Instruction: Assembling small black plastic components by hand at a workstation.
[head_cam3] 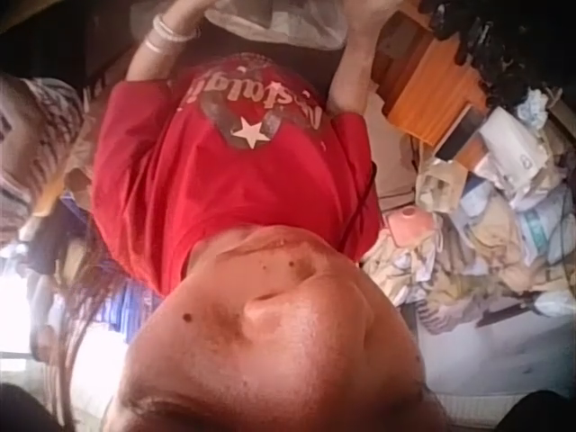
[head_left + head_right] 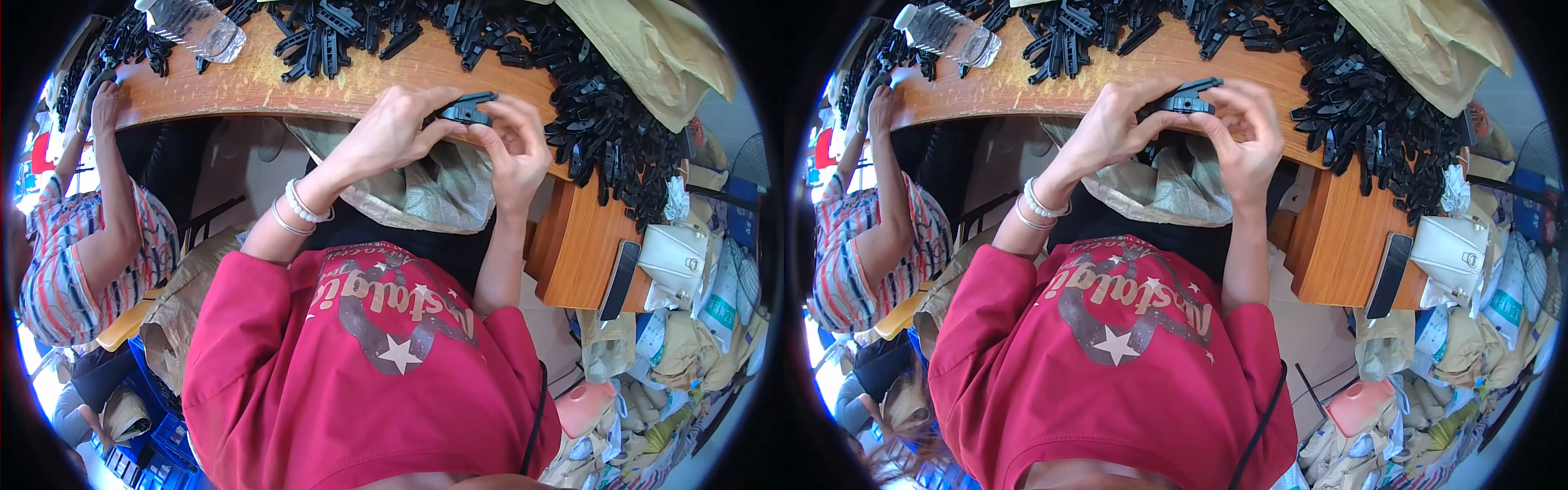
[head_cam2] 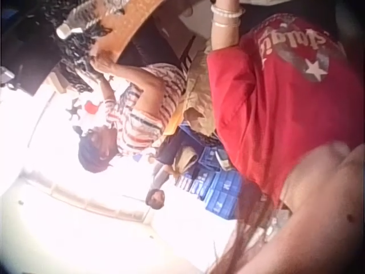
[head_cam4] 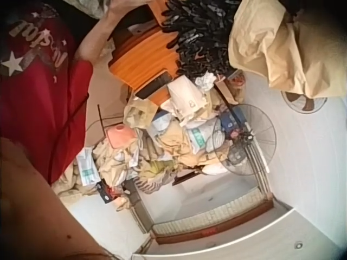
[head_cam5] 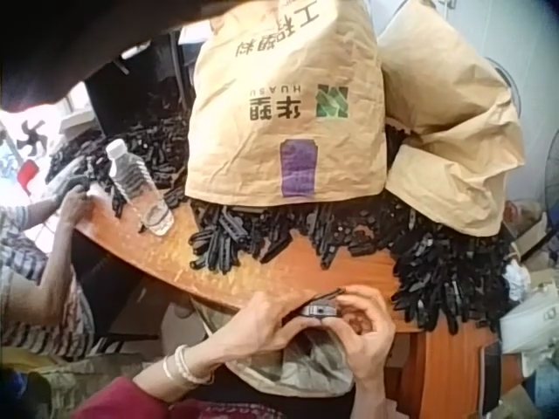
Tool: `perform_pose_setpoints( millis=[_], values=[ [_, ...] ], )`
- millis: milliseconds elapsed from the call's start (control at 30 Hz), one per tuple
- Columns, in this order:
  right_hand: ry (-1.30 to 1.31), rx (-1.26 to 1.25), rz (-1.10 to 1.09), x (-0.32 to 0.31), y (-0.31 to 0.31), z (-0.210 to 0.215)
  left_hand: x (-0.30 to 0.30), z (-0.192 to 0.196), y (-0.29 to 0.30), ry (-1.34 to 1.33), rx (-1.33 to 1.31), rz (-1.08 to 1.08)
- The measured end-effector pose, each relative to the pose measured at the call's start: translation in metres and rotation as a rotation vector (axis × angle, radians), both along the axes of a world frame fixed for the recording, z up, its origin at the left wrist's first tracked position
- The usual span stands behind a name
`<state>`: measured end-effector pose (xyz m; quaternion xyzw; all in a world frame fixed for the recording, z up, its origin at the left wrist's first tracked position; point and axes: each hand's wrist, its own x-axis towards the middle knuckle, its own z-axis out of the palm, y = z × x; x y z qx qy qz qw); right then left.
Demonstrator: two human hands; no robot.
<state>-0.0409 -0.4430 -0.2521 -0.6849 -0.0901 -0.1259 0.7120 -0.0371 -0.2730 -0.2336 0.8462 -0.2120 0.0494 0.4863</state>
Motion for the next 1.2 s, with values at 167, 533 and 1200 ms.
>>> perform_pose_setpoints(
  millis=[167, 533, 1200],
  values=[
    [0.042, -0.16, 0.13, 0.001, -0.012, -0.002, -0.002, -0.013, 0.0, -0.09, -0.039, -0.058],
    [0.148, -0.345, 0.223, 0.01, -0.038, -0.018, -0.027, -0.058, 0.013, -0.1, 0.384, -0.125],
    [-0.335, -1.013, -0.146, 0.055, -0.019, -0.042, 0.074, -0.056, 0.002, -0.589, 0.626, -0.025]
  ],
)
